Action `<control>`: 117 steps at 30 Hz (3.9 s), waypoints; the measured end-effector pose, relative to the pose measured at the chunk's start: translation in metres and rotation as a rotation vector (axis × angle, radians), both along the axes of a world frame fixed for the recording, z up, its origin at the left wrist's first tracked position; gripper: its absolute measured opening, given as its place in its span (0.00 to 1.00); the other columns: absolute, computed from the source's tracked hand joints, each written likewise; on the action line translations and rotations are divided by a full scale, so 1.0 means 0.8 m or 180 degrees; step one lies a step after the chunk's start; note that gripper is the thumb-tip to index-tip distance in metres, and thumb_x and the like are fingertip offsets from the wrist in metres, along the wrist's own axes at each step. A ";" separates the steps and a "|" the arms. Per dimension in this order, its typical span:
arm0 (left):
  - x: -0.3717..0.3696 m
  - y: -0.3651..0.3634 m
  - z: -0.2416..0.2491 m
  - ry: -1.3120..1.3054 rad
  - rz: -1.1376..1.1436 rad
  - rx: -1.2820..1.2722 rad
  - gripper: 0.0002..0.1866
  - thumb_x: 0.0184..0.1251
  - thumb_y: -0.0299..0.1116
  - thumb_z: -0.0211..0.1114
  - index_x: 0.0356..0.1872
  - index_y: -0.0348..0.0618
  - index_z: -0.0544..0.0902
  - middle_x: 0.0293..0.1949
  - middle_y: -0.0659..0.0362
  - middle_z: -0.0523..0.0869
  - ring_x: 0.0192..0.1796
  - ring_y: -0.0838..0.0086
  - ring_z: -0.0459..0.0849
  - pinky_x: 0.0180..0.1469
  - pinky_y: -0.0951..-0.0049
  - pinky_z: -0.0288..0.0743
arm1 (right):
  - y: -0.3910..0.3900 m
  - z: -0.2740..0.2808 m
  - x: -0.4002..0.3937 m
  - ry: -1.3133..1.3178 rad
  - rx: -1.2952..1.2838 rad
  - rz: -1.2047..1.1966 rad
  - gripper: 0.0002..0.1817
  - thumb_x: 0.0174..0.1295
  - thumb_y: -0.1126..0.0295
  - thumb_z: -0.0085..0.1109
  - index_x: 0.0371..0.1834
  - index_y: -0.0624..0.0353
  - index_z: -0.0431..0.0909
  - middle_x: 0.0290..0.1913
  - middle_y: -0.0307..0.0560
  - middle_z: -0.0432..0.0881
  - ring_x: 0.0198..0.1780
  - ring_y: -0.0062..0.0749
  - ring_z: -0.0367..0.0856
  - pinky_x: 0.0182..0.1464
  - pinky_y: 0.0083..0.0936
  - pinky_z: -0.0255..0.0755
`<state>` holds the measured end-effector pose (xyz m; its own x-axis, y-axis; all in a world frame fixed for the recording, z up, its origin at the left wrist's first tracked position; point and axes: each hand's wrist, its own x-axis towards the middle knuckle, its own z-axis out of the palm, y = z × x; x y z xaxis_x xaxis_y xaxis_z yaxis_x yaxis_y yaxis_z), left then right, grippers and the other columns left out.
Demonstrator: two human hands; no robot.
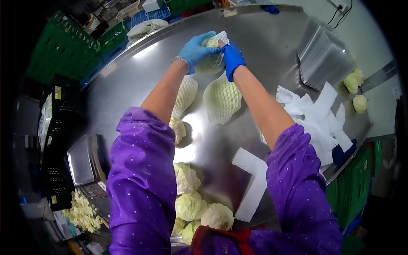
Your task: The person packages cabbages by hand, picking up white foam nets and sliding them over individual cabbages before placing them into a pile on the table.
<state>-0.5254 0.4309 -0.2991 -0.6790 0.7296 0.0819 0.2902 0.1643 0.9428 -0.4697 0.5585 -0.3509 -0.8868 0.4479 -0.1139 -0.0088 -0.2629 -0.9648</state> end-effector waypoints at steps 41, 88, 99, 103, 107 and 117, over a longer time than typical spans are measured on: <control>0.378 -0.216 -0.022 -0.1735 0.2147 0.2545 0.03 0.57 0.25 0.55 0.33 0.41 0.73 0.33 0.64 0.76 0.39 0.80 0.75 0.43 0.79 0.69 | -0.187 0.076 0.334 0.0023 0.0173 0.1739 0.11 0.61 0.67 0.54 0.41 0.62 0.77 0.34 0.38 0.79 0.35 0.16 0.73 0.41 0.17 0.69; 0.244 -0.337 -0.075 -0.3163 0.1838 0.2638 0.23 0.69 0.45 0.45 0.56 0.40 0.70 0.54 0.54 0.76 0.55 0.68 0.75 0.59 0.68 0.67 | -0.243 0.000 0.179 -0.0138 0.1553 0.1527 0.19 0.56 0.59 0.55 0.35 0.69 0.77 0.27 0.60 0.80 0.31 0.44 0.80 0.35 0.32 0.70; 0.471 -0.392 0.008 -0.2086 0.2583 0.3206 0.23 0.64 0.39 0.46 0.57 0.39 0.69 0.54 0.53 0.76 0.54 0.64 0.75 0.59 0.64 0.68 | -0.323 0.157 0.310 0.1001 0.2225 0.2405 0.10 0.50 0.71 0.54 0.36 0.59 0.77 0.33 0.58 0.78 0.34 0.49 0.77 0.36 0.34 0.70; 0.559 -0.391 0.012 -0.2321 0.3072 0.3730 0.23 0.64 0.40 0.46 0.56 0.34 0.69 0.54 0.50 0.75 0.54 0.61 0.75 0.59 0.63 0.68 | -0.366 0.160 0.354 0.1010 0.2344 0.2983 0.12 0.53 0.67 0.52 0.36 0.61 0.78 0.33 0.56 0.79 0.33 0.44 0.79 0.38 0.29 0.71; 0.616 -0.390 0.015 -0.2362 0.3105 0.4382 0.25 0.62 0.40 0.48 0.54 0.32 0.69 0.53 0.46 0.75 0.54 0.57 0.75 0.59 0.59 0.68 | -0.383 0.110 0.356 -0.0514 0.0826 0.4100 0.20 0.57 0.59 0.54 0.33 0.71 0.77 0.29 0.46 0.79 0.29 0.23 0.72 0.34 0.24 0.69; 0.724 -0.377 -0.017 -0.3170 0.3359 0.4953 0.23 0.57 0.40 0.50 0.49 0.33 0.74 0.49 0.46 0.78 0.51 0.55 0.77 0.58 0.60 0.68 | -0.364 0.087 0.479 -0.1743 -0.0310 0.4629 0.19 0.55 0.57 0.60 0.32 0.66 0.79 0.29 0.43 0.81 0.28 0.21 0.76 0.31 0.20 0.70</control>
<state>0.0542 0.1294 -0.3130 -0.8724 -0.1517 -0.4647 0.0767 -0.9813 0.1763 -0.0864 0.2669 -0.2817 -0.3777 -0.7568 -0.5334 0.6344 0.2081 -0.7444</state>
